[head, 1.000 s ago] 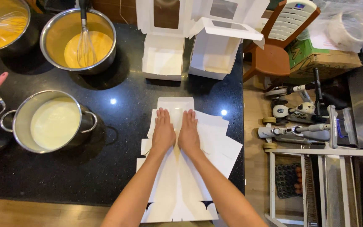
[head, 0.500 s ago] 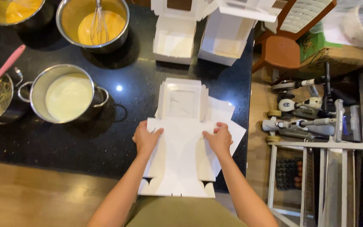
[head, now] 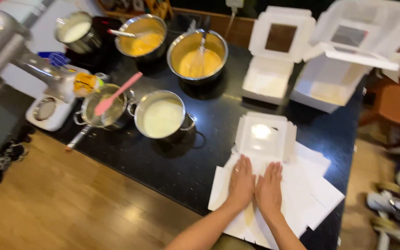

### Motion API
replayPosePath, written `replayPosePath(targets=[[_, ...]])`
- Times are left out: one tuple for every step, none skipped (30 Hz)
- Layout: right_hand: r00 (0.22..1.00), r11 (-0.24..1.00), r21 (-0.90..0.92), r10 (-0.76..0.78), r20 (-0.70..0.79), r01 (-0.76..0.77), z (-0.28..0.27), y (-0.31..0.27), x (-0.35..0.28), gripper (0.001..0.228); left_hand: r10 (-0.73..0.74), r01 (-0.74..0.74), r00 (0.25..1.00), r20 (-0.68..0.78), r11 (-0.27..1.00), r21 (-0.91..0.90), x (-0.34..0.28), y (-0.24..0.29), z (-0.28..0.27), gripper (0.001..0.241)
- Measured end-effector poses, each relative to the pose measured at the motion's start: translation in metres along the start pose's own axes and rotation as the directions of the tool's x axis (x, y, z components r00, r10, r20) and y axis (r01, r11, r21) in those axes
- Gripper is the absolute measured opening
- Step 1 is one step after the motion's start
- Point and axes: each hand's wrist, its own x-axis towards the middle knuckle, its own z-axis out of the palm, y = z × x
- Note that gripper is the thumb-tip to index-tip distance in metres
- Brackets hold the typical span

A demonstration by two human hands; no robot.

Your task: Folding several white cardboard cake boxes on a kitchen counter.

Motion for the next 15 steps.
replayPosePath(targets=[[1.000, 1.000, 0.015, -0.015, -0.007, 0.015, 0.008, 0.006, -0.001, 0.073, 0.000, 0.000, 1.000, -0.017, 1.000, 0.014, 0.002, -0.007, -0.002, 0.076], [0.996, 0.998, -0.026, -0.049, 0.072, 0.051, 0.015, 0.013, -0.002, 0.070, 0.078, -0.079, 0.997, 0.011, 0.993, 0.084, 0.003, -0.012, -0.003, 0.075], [0.985, 0.994, -0.065, -0.080, 0.151, 0.091, 0.022, 0.021, -0.003, 0.068, 0.153, -0.158, 0.987, 0.045, 0.976, 0.152, 0.004, -0.017, -0.003, 0.073], [0.985, 0.993, -0.054, -0.092, 0.145, 0.101, 0.010, 0.014, -0.001, 0.068, 0.152, -0.155, 0.988, 0.035, 0.974, 0.165, 0.006, -0.018, -0.015, 0.073], [0.983, 0.994, -0.016, -0.104, 0.154, 0.107, -0.002, 0.007, 0.001, 0.069, 0.173, -0.178, 0.981, 0.092, 0.983, 0.054, 0.008, -0.018, -0.028, 0.072], [0.980, 0.993, 0.020, -0.116, 0.164, 0.114, -0.016, 0.003, 0.002, 0.071, 0.198, -0.191, 0.969, 0.146, 0.980, -0.060, 0.009, -0.017, -0.039, 0.072], [0.979, 0.992, 0.029, -0.128, 0.160, 0.125, -0.022, 0.005, 0.004, 0.071, 0.195, -0.190, 0.971, 0.137, 0.981, -0.050, 0.009, -0.016, -0.058, 0.072], [0.995, 0.987, 0.158, -0.043, 0.087, 0.029, -0.031, 0.008, 0.006, 0.073, 0.096, -0.069, 0.987, 0.131, 0.978, -0.197, 0.009, -0.014, -0.076, 0.065], [0.998, 0.955, 0.291, 0.053, 0.029, -0.059, -0.039, 0.012, 0.009, 0.074, -0.001, 0.050, 0.990, 0.143, 0.939, -0.339, 0.008, -0.011, -0.094, 0.059], [0.999, 0.954, 0.294, 0.046, 0.027, -0.052, -0.037, 0.027, 0.001, 0.074, -0.002, 0.048, 0.991, 0.136, 0.940, -0.338, 0.007, -0.012, -0.107, 0.059], [0.991, 0.990, 0.089, 0.112, -0.078, -0.105, -0.034, 0.043, -0.007, 0.077, -0.191, 0.211, 0.976, 0.100, 0.943, -0.256, 0.005, -0.014, -0.120, 0.058], [0.970, 0.977, -0.115, 0.154, -0.189, -0.178, -0.034, 0.060, -0.021, 0.081, -0.374, 0.378, 0.926, 0.055, 0.908, -0.182, -0.002, -0.013, -0.131, 0.058], [0.971, 0.977, -0.118, 0.154, -0.185, -0.177, -0.023, 0.077, -0.027, 0.081, -0.378, 0.382, 0.924, 0.058, 0.906, -0.184, -0.003, -0.020, -0.131, 0.058], [0.948, 0.954, -0.049, 0.287, -0.137, -0.295, -0.017, 0.096, -0.040, 0.085, -0.542, 0.570, 0.819, 0.187, 0.805, -0.166, -0.009, -0.025, -0.128, 0.067], [0.908, 0.911, 0.013, 0.412, -0.080, -0.412, -0.010, 0.116, -0.053, 0.089, -0.679, 0.733, 0.669, 0.302, 0.670, -0.119, -0.015, -0.029, -0.124, 0.077]])
